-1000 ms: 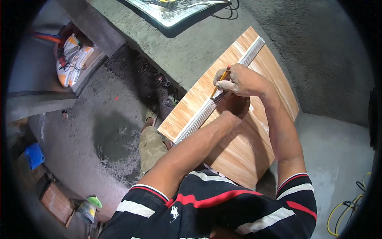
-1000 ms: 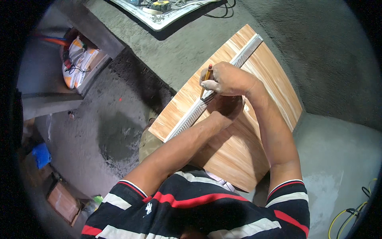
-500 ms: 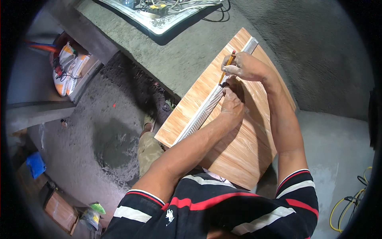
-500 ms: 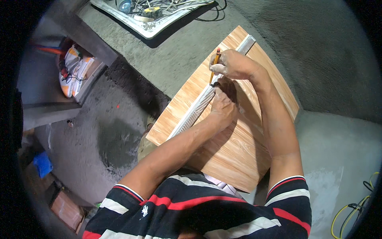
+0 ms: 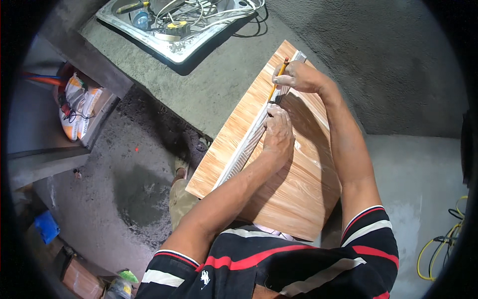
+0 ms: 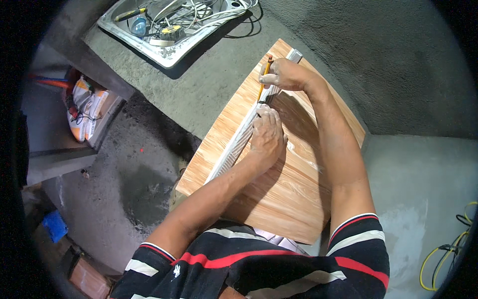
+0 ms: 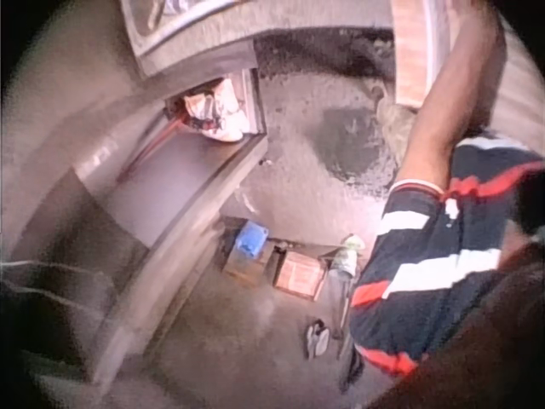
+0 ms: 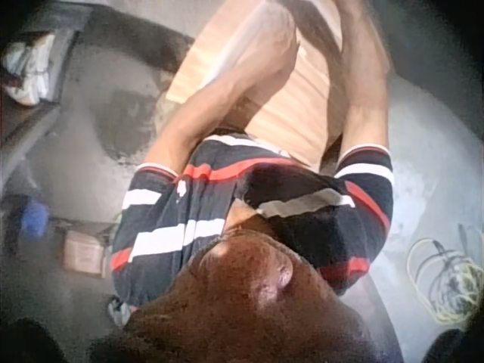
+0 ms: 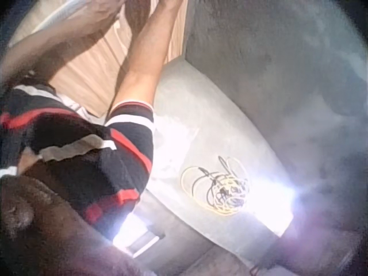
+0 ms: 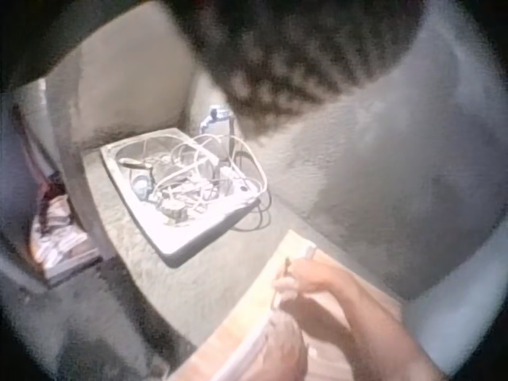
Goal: The person applies masking tape to a tile, measures it with a tape measure, and marks guide lines using a straightedge and a pencil before picking up a power tool.
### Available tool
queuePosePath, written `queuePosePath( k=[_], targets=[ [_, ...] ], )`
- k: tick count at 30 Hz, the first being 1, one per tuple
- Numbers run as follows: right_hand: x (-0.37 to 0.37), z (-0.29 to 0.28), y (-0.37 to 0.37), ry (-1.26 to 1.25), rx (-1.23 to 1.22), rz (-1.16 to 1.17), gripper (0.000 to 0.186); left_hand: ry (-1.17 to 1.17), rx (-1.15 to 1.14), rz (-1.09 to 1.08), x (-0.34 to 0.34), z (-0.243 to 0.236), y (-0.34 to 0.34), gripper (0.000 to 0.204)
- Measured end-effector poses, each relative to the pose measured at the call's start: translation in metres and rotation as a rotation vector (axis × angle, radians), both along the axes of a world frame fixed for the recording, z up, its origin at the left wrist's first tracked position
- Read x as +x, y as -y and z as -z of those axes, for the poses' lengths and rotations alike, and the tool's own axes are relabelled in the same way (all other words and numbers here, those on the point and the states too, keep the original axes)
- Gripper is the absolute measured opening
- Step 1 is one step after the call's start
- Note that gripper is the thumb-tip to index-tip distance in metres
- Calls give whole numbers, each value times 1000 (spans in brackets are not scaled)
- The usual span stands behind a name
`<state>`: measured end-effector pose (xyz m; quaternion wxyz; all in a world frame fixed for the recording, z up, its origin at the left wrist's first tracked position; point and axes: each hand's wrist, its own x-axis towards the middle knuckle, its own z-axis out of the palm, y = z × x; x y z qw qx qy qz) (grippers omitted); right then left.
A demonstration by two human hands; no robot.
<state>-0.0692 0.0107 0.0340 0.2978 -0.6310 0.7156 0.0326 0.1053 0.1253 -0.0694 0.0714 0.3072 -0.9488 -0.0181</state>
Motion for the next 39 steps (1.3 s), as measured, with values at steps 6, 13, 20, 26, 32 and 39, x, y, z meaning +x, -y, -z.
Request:
queuePosePath(
  k=[6,13,20,26,32,39],
  targets=[
    [6,-3,4,63,75,31,31,15,21,28,4,1,5,78],
    [2,3,-1,209,42,43,31,-2,23,25,6,-7,8,82],
    [-36,-17,18,14,-39,172,36,69,104,96,5,-8,10,85],
    [-73,-20,42,-87,-54,340,33,42,206,63,2,-9,11,88],
    [-112,-13,57,-217,-152,326,31,37,202,90,4,-15,13,86],
    [-142,2,71,-330,-230,318,33,47,132,153,14,-19,19,80]
  ],
)
